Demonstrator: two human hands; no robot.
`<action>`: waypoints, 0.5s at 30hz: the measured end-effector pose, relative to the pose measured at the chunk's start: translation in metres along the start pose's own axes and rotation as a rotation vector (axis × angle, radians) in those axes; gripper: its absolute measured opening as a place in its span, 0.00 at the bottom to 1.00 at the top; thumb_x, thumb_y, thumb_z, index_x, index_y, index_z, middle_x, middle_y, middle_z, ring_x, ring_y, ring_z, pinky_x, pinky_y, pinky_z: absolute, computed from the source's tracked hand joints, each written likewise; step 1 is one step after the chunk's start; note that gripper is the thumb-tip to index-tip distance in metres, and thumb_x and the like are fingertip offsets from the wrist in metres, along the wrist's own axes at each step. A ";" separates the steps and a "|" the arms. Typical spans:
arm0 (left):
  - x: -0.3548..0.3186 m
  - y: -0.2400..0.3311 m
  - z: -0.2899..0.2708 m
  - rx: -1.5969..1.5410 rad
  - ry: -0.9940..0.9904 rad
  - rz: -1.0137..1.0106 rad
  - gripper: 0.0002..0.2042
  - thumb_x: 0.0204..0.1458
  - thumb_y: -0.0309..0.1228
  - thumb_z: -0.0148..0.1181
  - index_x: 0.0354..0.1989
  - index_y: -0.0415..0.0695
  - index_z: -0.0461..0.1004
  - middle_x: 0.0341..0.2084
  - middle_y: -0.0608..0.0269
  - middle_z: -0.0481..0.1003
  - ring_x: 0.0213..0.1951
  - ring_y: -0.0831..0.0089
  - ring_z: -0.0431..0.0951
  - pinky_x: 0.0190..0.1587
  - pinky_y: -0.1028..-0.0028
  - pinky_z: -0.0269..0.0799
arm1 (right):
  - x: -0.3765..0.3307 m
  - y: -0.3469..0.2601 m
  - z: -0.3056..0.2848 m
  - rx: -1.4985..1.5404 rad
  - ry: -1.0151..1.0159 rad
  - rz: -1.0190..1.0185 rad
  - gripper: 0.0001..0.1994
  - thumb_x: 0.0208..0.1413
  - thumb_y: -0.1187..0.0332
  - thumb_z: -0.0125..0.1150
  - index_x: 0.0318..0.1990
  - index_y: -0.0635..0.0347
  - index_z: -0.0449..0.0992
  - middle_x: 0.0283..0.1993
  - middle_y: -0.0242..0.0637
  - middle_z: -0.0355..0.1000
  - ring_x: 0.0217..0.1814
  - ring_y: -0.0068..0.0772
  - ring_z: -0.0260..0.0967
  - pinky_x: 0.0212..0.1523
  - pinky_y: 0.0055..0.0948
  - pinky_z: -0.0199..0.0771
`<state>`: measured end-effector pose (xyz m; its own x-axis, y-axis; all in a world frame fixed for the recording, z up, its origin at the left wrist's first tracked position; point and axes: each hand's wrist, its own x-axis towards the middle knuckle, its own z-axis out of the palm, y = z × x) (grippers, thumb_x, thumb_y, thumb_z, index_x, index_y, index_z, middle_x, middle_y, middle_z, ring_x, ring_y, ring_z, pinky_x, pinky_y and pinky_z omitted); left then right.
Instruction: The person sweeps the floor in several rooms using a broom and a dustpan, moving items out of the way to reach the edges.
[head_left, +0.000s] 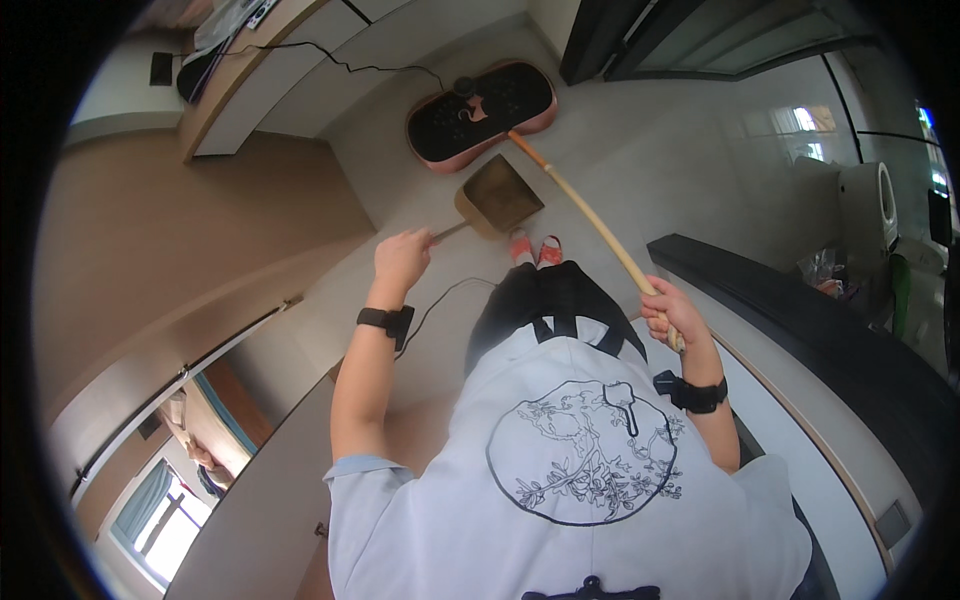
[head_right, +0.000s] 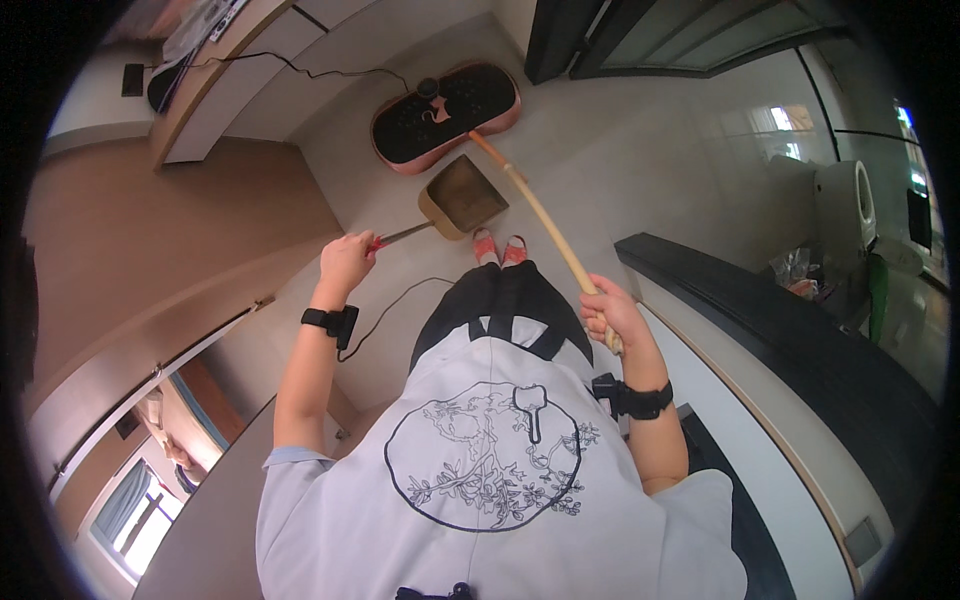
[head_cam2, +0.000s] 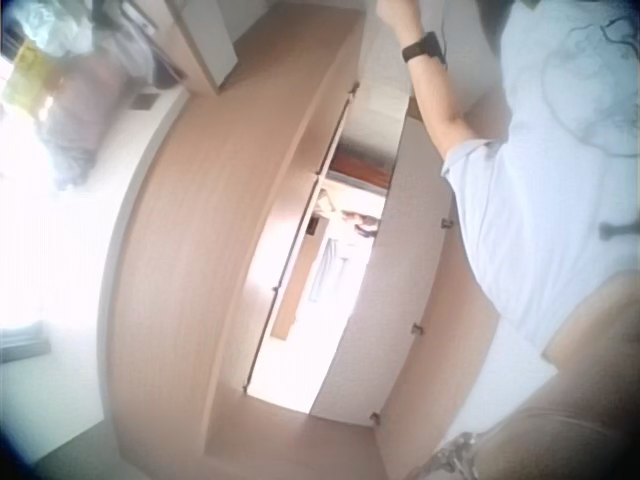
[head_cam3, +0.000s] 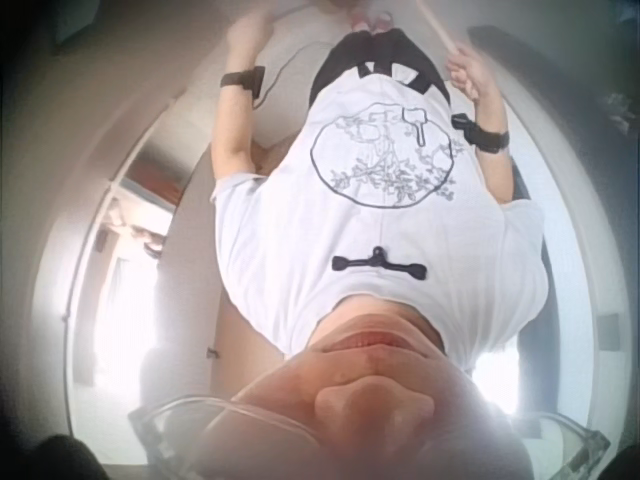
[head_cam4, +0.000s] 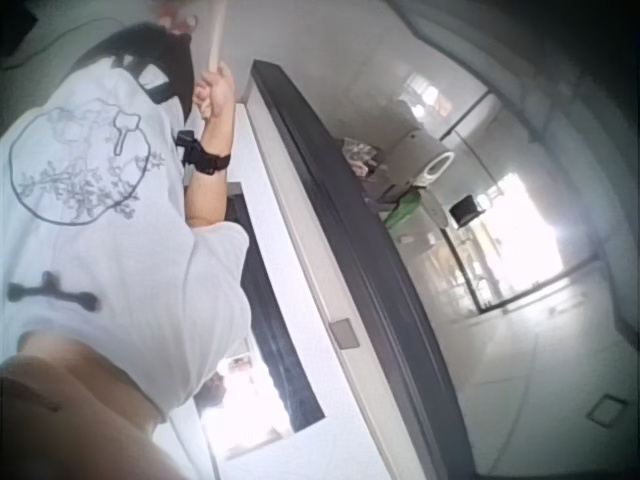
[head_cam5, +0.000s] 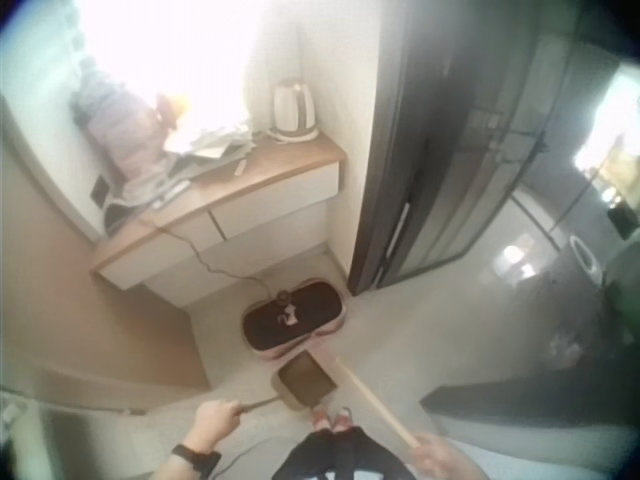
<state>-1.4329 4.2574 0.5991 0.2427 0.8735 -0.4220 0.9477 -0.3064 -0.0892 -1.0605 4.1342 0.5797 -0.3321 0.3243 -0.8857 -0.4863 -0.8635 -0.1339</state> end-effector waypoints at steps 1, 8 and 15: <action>-0.002 -0.004 0.002 -0.015 -0.007 0.013 0.04 0.39 0.30 0.49 0.25 0.51 0.71 0.19 0.60 0.70 0.24 0.61 0.71 0.26 0.67 0.66 | -0.006 -0.001 -0.006 0.021 0.015 -0.022 0.22 0.45 0.75 0.47 0.50 0.54 0.54 0.15 0.30 0.54 0.07 0.14 0.46 0.07 0.15 0.44; -0.009 -0.012 0.018 0.013 -0.011 -0.047 0.05 0.36 0.32 0.52 0.22 0.47 0.68 0.19 0.60 0.70 0.24 0.62 0.71 0.25 0.66 0.66 | 0.012 -0.057 -0.049 -0.085 0.219 -0.229 0.13 0.44 0.75 0.47 0.39 0.57 0.57 0.15 0.30 0.55 0.07 0.16 0.48 0.06 0.17 0.48; -0.015 -0.013 0.045 -0.020 -0.034 -0.049 0.04 0.35 0.33 0.53 0.20 0.48 0.69 0.18 0.60 0.70 0.24 0.63 0.71 0.25 0.67 0.66 | 0.085 -0.086 -0.107 -0.265 0.462 -0.312 0.08 0.42 0.77 0.43 0.33 0.61 0.56 0.17 0.32 0.56 0.11 0.19 0.52 0.08 0.18 0.52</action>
<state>-1.4585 4.2310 0.5664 0.1893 0.8739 -0.4477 0.9623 -0.2558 -0.0924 -0.9606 4.1946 0.4682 0.2068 0.4272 -0.8802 -0.2670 -0.8408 -0.4708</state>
